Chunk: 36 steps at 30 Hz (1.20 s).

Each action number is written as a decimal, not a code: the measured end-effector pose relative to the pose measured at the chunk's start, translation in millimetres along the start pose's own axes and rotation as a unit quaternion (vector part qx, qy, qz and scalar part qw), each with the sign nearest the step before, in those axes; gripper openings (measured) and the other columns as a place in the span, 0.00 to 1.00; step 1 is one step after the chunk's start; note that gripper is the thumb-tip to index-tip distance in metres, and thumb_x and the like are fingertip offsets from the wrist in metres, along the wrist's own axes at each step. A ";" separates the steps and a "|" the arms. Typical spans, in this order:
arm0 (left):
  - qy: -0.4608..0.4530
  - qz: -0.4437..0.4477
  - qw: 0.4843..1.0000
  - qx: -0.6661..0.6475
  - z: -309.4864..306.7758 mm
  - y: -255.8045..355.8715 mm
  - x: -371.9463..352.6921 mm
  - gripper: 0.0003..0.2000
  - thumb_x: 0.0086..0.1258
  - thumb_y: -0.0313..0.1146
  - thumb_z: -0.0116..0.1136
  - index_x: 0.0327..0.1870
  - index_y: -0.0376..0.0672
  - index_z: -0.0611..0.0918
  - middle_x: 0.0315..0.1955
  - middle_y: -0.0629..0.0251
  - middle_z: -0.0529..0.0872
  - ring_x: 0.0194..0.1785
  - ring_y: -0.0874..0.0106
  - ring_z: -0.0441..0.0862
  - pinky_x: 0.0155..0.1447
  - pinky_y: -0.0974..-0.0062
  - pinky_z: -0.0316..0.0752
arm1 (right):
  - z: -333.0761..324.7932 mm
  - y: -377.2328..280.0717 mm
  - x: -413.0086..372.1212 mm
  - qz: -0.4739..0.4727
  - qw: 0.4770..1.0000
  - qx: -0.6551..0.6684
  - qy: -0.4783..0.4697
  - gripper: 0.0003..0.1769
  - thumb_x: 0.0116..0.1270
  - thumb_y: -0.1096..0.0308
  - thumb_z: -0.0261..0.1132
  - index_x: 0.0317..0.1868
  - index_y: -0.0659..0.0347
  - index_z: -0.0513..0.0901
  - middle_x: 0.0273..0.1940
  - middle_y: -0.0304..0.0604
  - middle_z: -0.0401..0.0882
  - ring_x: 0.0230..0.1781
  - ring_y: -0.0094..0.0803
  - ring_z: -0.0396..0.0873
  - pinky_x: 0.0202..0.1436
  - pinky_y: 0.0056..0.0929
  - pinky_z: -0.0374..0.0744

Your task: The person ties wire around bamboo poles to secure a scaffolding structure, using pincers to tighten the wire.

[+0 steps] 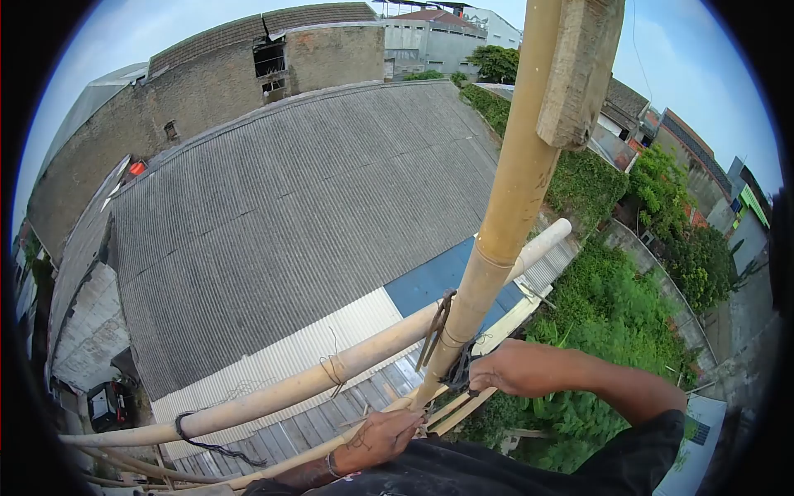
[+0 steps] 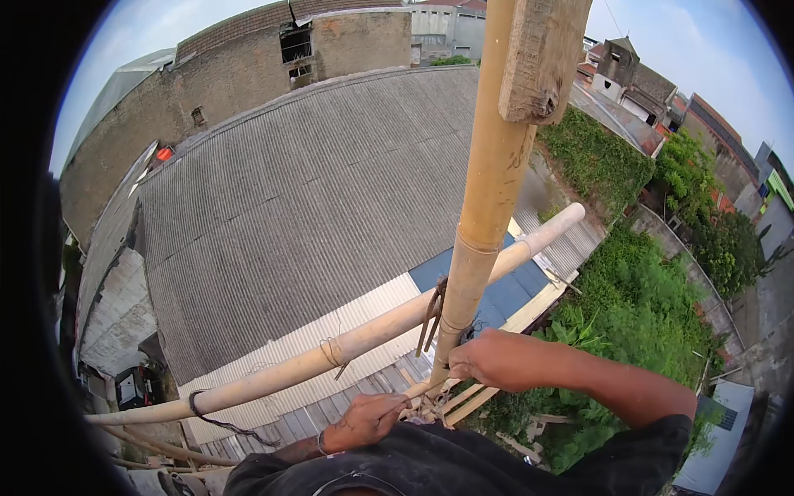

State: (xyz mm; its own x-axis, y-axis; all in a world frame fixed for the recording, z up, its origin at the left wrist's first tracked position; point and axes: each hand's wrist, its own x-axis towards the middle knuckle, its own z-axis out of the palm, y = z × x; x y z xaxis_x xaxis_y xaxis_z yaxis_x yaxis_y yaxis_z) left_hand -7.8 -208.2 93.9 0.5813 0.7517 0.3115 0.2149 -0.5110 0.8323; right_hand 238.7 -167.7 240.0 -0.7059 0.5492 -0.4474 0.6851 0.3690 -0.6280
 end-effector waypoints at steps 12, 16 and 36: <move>-0.035 0.051 0.997 -0.038 0.1 -4.0 29.5 0.09 0.68 0.31 0.59 0.44 0.36 0.81 0.28 0.52 0.83 0.30 0.56 0.81 0.36 0.66 0.74 | 34.1 19.6 16.3 0.046 0.996 -0.073 -0.024 0.11 0.68 0.62 0.56 0.40 0.61 0.78 0.30 0.53 0.80 0.36 0.52 0.81 0.36 0.50 0.74; -0.062 -0.030 0.995 -0.066 1.9 -7.4 36.6 0.09 0.70 0.32 0.57 0.41 0.36 0.83 0.25 0.55 0.82 0.27 0.64 0.80 0.34 0.71 0.73 | 44.0 18.2 10.5 -0.031 0.931 -0.311 0.189 0.08 0.63 0.64 0.58 0.35 0.60 0.77 0.29 0.44 0.79 0.33 0.42 0.81 0.33 0.43 0.74; -0.053 -0.099 0.992 -0.058 5.1 -32.5 23.2 0.09 0.71 0.32 0.56 0.37 0.35 0.83 0.24 0.55 0.83 0.24 0.66 0.80 0.29 0.74 0.72 | 77.9 54.8 22.7 -0.030 0.948 -0.252 0.194 0.11 0.64 0.62 0.59 0.38 0.62 0.76 0.29 0.41 0.78 0.33 0.36 0.79 0.36 0.35 0.74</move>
State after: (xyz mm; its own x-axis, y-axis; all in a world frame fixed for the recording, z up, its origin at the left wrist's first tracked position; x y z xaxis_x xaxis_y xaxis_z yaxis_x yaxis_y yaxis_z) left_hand 2.7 -176.2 71.7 0.6169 0.7817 0.0922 0.2452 -0.3022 0.9212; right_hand 246.2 -193.4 145.9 -0.6940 0.7140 -0.0923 0.7137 0.6656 -0.2180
